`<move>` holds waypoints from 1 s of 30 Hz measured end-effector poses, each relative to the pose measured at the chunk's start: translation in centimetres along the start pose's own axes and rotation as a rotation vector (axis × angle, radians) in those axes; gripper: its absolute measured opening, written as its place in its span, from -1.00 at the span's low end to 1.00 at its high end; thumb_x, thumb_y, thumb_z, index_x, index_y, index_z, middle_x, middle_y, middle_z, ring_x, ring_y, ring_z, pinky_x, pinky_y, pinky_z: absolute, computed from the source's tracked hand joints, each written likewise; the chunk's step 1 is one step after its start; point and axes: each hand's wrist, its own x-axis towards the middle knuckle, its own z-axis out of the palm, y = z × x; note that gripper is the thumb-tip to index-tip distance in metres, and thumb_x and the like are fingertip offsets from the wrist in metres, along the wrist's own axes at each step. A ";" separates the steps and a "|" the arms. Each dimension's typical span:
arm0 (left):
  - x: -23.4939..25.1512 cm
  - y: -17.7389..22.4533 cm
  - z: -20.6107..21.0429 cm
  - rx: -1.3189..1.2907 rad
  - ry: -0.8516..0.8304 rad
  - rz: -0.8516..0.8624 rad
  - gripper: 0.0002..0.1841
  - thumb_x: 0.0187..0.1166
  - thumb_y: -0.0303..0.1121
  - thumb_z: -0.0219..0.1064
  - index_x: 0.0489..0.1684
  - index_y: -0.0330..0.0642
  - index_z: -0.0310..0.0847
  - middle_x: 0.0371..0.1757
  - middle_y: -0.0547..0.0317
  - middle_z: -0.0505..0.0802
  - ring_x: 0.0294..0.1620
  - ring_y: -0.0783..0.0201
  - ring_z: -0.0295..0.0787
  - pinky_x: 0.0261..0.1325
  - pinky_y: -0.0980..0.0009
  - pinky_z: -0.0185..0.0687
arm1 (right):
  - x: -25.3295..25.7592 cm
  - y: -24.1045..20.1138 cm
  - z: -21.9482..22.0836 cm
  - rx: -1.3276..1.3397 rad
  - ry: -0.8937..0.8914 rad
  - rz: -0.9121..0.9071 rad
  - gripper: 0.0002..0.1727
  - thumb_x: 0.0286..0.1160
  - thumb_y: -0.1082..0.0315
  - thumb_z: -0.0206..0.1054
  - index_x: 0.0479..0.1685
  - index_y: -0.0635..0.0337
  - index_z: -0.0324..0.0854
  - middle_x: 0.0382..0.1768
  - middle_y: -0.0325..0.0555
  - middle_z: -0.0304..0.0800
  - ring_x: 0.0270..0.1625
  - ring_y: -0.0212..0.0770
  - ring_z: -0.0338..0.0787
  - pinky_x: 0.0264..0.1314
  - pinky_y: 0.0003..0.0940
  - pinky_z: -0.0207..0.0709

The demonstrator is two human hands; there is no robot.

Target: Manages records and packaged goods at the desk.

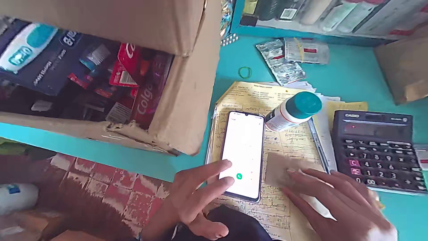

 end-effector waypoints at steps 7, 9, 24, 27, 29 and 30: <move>2.5 1.1 0.6 -0.098 0.010 -0.015 -0.61 0.83 -0.08 0.05 0.18 -0.20 0.60 0.38 0.07 0.74 0.47 0.37 0.64 0.45 0.48 0.61 | 1.1 1.1 0.3 -0.118 0.247 -0.189 -0.76 0.65 0.24 0.25 -0.25 0.09 0.82 -0.24 -0.14 0.98 -0.14 -0.19 0.86 0.13 -0.27 0.49; 3.5 2.2 1.4 -0.239 -0.036 -0.106 -0.55 0.83 -0.06 0.07 0.24 -0.33 0.57 0.39 -0.03 0.75 0.48 0.35 0.65 0.44 0.47 0.62 | 1.8 0.1 0.0 -0.076 0.407 -0.185 -0.79 0.64 0.27 0.25 -0.24 0.14 0.75 -0.32 -0.07 0.94 -0.26 -0.19 0.80 -0.10 -0.40 0.50; 4.3 2.0 2.5 -0.229 0.010 -0.208 -0.86 0.63 -0.31 0.37 -0.04 0.23 0.81 0.12 0.55 0.74 0.14 0.66 0.73 0.14 0.71 0.72 | 9.1 1.1 -1.6 0.141 0.176 -0.113 -0.47 0.56 0.25 0.38 0.54 0.06 0.57 0.60 0.08 0.53 0.50 0.11 0.64 0.24 -0.05 0.68; 4.7 2.0 3.2 -0.224 0.038 -0.152 -0.84 0.55 -0.33 0.45 -0.01 0.17 0.84 0.00 0.53 0.78 0.03 0.69 0.72 0.10 0.74 0.68 | 10.8 2.1 -0.3 0.154 0.064 -0.150 -0.52 0.55 0.42 0.37 0.48 0.04 0.62 0.58 0.21 0.52 0.25 0.21 0.80 0.07 0.05 0.72; 4.8 2.5 3.6 -0.256 0.083 -0.199 -0.72 0.45 -0.37 0.52 0.10 0.01 0.74 -0.10 0.52 0.89 -0.08 0.65 0.84 0.03 0.66 0.80 | 10.9 2.5 -0.1 0.185 0.125 -0.159 -0.58 0.47 0.51 0.40 0.34 0.10 0.70 0.36 0.23 0.68 0.05 0.16 0.86 -0.08 0.02 0.77; 4.9 2.7 3.7 -0.282 0.102 -0.229 -0.67 0.42 -0.39 0.53 0.15 -0.06 0.69 -0.11 0.51 0.92 -0.11 0.63 0.86 0.01 0.64 0.83 | 10.9 2.7 -0.3 0.230 0.148 -0.148 -0.60 0.44 0.51 0.44 0.29 0.14 0.72 0.29 0.22 0.71 0.05 0.13 0.86 -0.05 0.02 0.76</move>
